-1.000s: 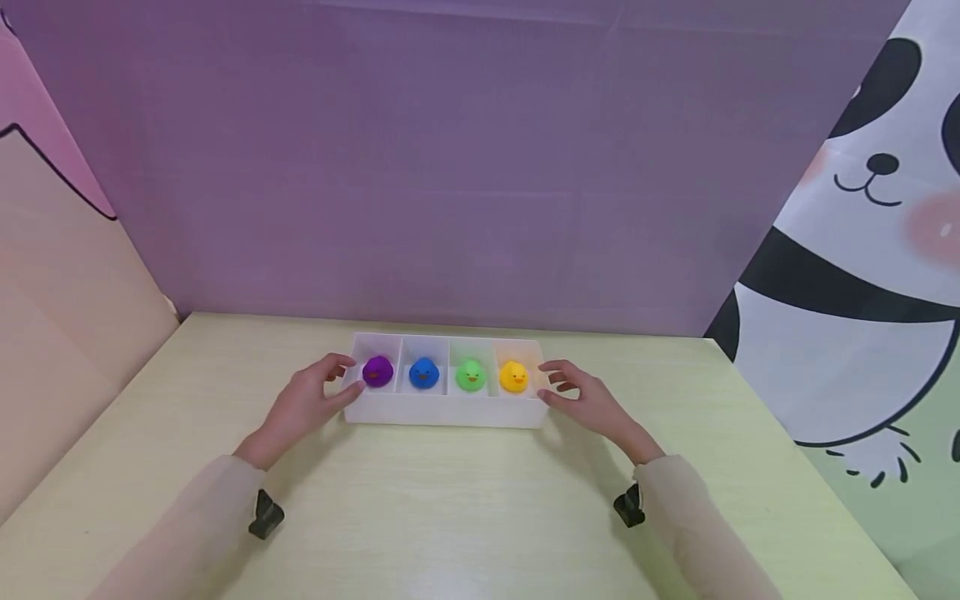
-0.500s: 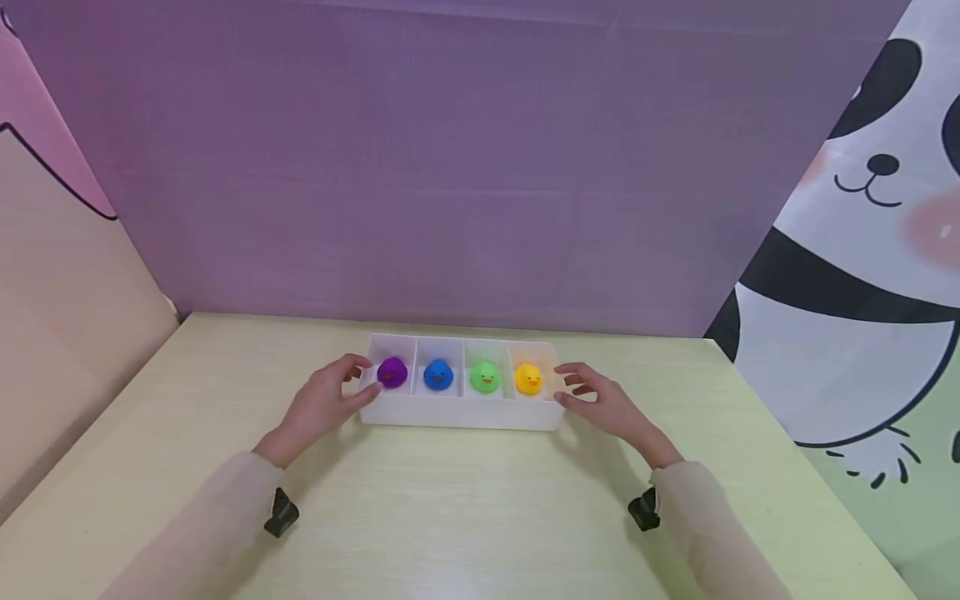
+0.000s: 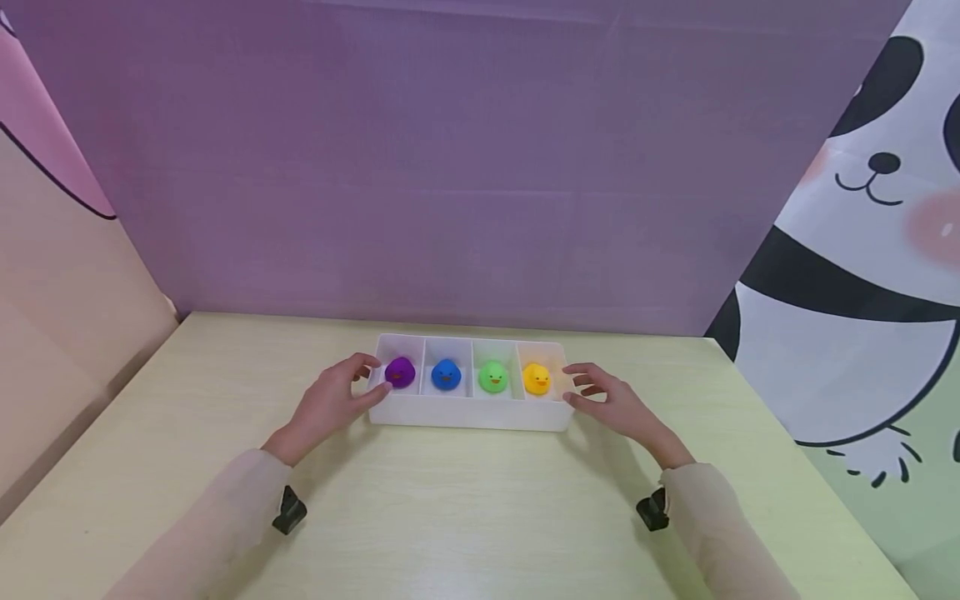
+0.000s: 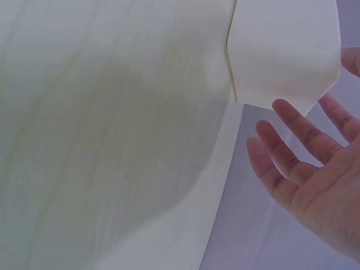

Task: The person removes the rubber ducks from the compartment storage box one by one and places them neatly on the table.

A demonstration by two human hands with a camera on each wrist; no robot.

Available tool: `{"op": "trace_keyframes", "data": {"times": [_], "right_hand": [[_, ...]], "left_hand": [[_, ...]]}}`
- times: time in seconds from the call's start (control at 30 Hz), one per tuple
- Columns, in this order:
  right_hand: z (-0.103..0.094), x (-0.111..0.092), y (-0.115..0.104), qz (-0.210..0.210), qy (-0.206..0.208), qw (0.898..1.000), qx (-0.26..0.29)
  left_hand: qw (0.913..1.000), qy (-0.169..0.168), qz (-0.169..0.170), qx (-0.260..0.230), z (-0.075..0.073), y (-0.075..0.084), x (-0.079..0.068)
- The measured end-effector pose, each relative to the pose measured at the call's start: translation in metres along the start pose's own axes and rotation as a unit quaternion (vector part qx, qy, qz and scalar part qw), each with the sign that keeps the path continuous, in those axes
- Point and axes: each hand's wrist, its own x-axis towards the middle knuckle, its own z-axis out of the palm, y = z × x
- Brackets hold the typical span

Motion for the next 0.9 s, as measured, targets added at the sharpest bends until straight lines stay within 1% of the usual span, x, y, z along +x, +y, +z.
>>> {"op": "trace_keyframes", "data": {"times": [0.1, 0.3, 0.73, 0.9], "right_hand": [[-0.0008, -0.0003, 0.0006, 0.003, -0.004, 1.0, 0.002], [-0.0002, 0.002, 0.0034, -0.01, 0.003, 1.0, -0.003], [-0.0042, 0.0051, 0.0007, -0.05, 0.013, 0.999, -0.011], [-0.0069, 0.0072, -0.0007, -0.055, 0.024, 0.998, -0.022]], "left_hand": [[1.0, -0.002, 0.001, 0.003, -0.0001, 0.0003, 0.0005], [1.0, -0.002, 0.007, 0.005, -0.0021, 0.001, 0.0005], [0.9985, 0.024, 0.047, 0.012, -0.0026, -0.005, 0.0047], [0.9984, 0.016, 0.055, 0.001, -0.003, -0.008, 0.0069]]}}
